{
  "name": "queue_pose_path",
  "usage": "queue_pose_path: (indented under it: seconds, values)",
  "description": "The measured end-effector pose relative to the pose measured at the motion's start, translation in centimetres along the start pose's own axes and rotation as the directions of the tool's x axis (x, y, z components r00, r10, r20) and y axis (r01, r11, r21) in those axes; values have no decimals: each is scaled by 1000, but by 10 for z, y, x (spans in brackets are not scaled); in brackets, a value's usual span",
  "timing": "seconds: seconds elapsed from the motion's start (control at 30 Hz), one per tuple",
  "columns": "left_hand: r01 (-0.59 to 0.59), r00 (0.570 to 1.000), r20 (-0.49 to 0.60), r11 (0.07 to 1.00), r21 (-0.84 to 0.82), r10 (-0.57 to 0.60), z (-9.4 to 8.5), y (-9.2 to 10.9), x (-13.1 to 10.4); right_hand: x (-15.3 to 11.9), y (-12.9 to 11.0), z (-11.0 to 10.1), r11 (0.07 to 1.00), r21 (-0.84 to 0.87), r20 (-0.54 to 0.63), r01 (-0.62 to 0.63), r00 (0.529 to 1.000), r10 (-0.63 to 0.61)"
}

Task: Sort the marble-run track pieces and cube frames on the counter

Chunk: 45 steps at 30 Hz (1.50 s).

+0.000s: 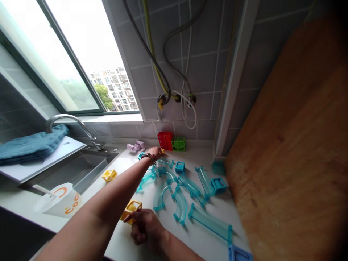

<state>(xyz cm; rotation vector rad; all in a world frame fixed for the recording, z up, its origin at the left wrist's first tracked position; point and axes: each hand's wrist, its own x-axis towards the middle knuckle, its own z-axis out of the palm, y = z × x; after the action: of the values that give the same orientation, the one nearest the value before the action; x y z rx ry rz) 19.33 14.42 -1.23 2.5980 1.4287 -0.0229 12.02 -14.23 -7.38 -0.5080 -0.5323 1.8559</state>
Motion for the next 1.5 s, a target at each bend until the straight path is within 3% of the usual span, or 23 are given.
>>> queue_pose_path:
  seconds: [0.2,0.43,0.73,0.93,1.1,1.3,1.5]
  values:
    - [67,990,-115,994,-89,-77,9,2,5,2,4,-1,1000,22,-24,-3,1000,4]
    - [13,957,-285,989,-150,-56,11,-7,-5,0,1,5,1000,-11,-74,-16,997,15]
    - [-54,924,-379,960,-275,-56,19,-18,-18,0,4,2,999,-48,-71,13,997,-16]
    - [-123,897,-436,900,-417,-80,12,-26,-20,-1,7,1,999,-33,-65,30,997,-32]
    - [-150,898,-413,778,-610,-151,11,-32,-25,-2,5,3,999,-35,-65,14,998,-16]
    - [-77,924,-254,511,-856,-285,21,-25,-26,-2,4,3,999,-39,-78,15,997,-18]
    - [-25,927,-142,322,-946,-347,21,-20,-29,-1,6,3,999,-48,-70,19,997,-23]
